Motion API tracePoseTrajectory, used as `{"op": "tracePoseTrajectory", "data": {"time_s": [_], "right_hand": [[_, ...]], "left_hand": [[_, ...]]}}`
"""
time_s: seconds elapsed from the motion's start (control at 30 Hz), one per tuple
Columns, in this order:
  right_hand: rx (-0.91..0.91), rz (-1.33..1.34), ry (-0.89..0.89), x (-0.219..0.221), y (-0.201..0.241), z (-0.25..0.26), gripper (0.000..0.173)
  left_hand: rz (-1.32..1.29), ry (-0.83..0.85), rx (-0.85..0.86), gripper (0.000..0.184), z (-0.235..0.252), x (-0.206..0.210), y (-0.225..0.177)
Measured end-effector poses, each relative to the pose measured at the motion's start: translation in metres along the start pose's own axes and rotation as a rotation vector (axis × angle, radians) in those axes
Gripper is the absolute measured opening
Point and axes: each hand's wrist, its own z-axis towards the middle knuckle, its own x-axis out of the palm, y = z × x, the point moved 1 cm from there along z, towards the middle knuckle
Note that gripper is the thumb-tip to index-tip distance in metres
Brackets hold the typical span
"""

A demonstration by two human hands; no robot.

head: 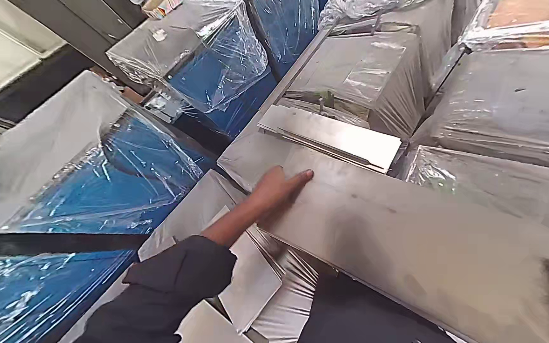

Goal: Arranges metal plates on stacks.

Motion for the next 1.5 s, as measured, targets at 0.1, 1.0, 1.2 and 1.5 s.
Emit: {"op": "tracePoseTrajectory", "data": {"time_s": [0.1, 1.0, 1.2, 1.5], "right_hand": [[0.052, -0.018, -0.015, 0.069, 0.022, -0.008, 0.041], [0.042, 0.252, 0.199, 0.276, 0.044, 0.035, 0.048], [0.054, 0.217, 0.2, 0.274, 0.036, 0.029, 0.05], [0.081, 0.271, 0.22, 0.277, 0.034, 0.029, 0.056]], "left_hand": [[0.101, -0.067, -0.041, 0.081, 0.039, -0.046, 0.029], [0.245, -0.281, -0.091, 0.099, 0.251, -0.112, 0.145], [0.32, -0.248, -0.076, 0.102, 0.249, -0.111, 0.135], [0.317, -0.353, -0.013, 0.08, 0.214, -0.133, 0.123]]}}
